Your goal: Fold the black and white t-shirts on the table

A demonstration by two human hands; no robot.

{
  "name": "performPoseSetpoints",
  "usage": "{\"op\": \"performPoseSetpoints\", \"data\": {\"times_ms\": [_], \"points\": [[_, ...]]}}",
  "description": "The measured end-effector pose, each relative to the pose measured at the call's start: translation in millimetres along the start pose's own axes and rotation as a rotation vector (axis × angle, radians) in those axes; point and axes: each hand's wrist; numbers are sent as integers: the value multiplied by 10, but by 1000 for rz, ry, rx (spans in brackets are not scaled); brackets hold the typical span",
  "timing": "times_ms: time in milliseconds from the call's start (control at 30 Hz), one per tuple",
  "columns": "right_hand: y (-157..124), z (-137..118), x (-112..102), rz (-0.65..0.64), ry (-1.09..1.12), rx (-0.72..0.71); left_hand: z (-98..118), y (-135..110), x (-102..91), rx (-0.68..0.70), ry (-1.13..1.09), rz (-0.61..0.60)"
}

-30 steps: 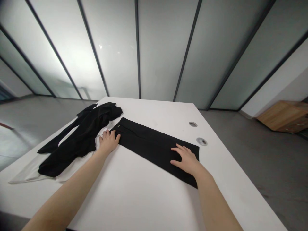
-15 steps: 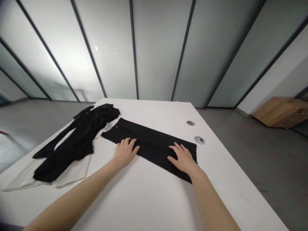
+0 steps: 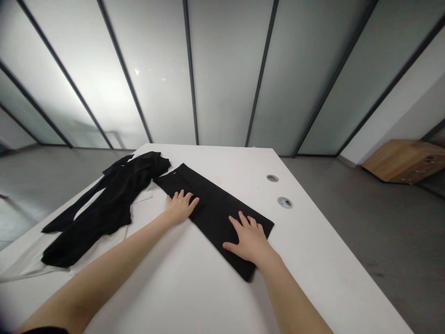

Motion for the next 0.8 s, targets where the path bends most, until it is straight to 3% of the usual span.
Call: {"op": "performPoseSetpoints", "data": {"times_ms": [200, 433, 633, 800], "points": [[-71, -159, 42, 71, 100, -213, 214, 414, -37, -30, 30, 52], [-136, -325, 39, -42, 239, -390, 389, 647, -41, -41, -14, 46], [-165, -352, 6, -121, 253, -402, 417, 610, 44, -140, -114, 121], [-120, -326, 4, -71, 205, -410, 444, 375, 207, -120, -69, 107]]}}
Point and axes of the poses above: each hand's wrist, its own y-axis towards the middle knuckle, its own x-axis out of the palm, z = x × y, and after that the axes turned 7 degrees about y, right-handed
